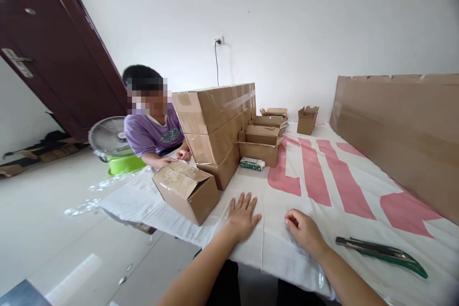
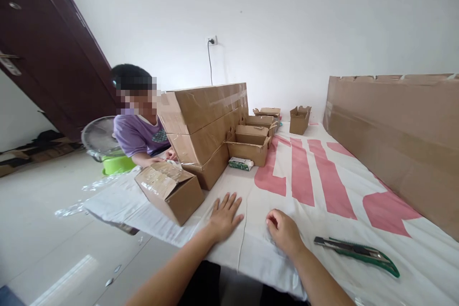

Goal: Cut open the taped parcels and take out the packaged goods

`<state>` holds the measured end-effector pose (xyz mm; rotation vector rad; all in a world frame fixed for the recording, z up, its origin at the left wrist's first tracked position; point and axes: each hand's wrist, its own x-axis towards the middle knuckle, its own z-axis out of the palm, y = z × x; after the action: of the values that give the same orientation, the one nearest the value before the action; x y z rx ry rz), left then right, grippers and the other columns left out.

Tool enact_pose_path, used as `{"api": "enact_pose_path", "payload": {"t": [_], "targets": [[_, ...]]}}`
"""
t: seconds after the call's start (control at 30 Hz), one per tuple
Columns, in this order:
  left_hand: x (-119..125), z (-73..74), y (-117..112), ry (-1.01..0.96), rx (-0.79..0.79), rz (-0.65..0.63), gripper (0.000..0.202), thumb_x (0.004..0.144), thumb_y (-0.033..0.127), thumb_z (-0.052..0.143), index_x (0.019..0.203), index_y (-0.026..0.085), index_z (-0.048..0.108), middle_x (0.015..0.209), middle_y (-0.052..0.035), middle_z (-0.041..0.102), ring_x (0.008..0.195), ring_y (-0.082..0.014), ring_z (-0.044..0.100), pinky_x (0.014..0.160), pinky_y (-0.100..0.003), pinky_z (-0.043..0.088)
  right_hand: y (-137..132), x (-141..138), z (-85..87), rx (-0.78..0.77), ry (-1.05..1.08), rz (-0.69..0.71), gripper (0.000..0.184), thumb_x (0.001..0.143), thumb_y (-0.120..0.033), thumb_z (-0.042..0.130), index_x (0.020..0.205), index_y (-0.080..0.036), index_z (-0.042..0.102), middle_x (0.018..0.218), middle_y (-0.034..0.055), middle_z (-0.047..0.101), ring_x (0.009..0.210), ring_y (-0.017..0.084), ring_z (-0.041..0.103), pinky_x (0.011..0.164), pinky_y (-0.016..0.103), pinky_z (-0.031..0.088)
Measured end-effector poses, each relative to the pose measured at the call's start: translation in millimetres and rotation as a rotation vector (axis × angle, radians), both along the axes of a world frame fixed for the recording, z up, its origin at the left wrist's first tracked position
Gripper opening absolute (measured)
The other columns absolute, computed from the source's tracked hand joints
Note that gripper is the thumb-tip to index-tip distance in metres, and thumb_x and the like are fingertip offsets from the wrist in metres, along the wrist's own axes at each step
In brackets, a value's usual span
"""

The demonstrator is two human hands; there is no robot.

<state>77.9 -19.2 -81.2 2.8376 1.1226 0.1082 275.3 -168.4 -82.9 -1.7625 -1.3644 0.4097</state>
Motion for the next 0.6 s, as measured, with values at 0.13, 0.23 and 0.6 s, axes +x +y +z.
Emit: {"api": "enact_pose_path", "payload": {"t": [0.13,0.23,0.6], "targets": [[-37,-7.7,-35,-0.058,0.053,-0.09,0.059,0.097,0.052,0.039,0.149,0.024,0.037,0.159,-0.0097,0.029,0.147,-0.0347,0.024,0.116,-0.063,0.022,-4,-5,2.6,-0.018,-0.046,0.004,0.015,0.082,-0.032,0.047,0.079,-0.023,0.059,0.076,-0.0001,0.064,0.07,0.018,0.058,0.066,0.031,0.041],[-64,-15.6,-57,-0.132,0.112,-0.155,0.056,0.098,0.048,0.039,0.149,0.025,0.038,0.157,-0.0099,0.036,0.145,-0.0337,0.032,0.113,-0.06,0.032,-7,-8,4.8,-0.026,-0.063,0.011,0.014,0.082,-0.03,0.046,0.079,-0.023,0.059,0.077,-0.0006,0.064,0.07,0.018,0.058,0.067,0.031,0.042],[-187,-3.7,42,-1.119,0.103,0.749,0.041,0.086,0.045,0.048,0.115,0.019,0.059,0.13,-0.0146,0.056,0.133,-0.0343,0.042,0.116,-0.052,0.03,-7,-10,6.2,-0.066,-0.163,0.026,0.015,0.084,-0.028,0.045,0.078,-0.024,0.058,0.079,0.0002,0.065,0.071,0.018,0.06,0.066,0.03,0.04]]}}
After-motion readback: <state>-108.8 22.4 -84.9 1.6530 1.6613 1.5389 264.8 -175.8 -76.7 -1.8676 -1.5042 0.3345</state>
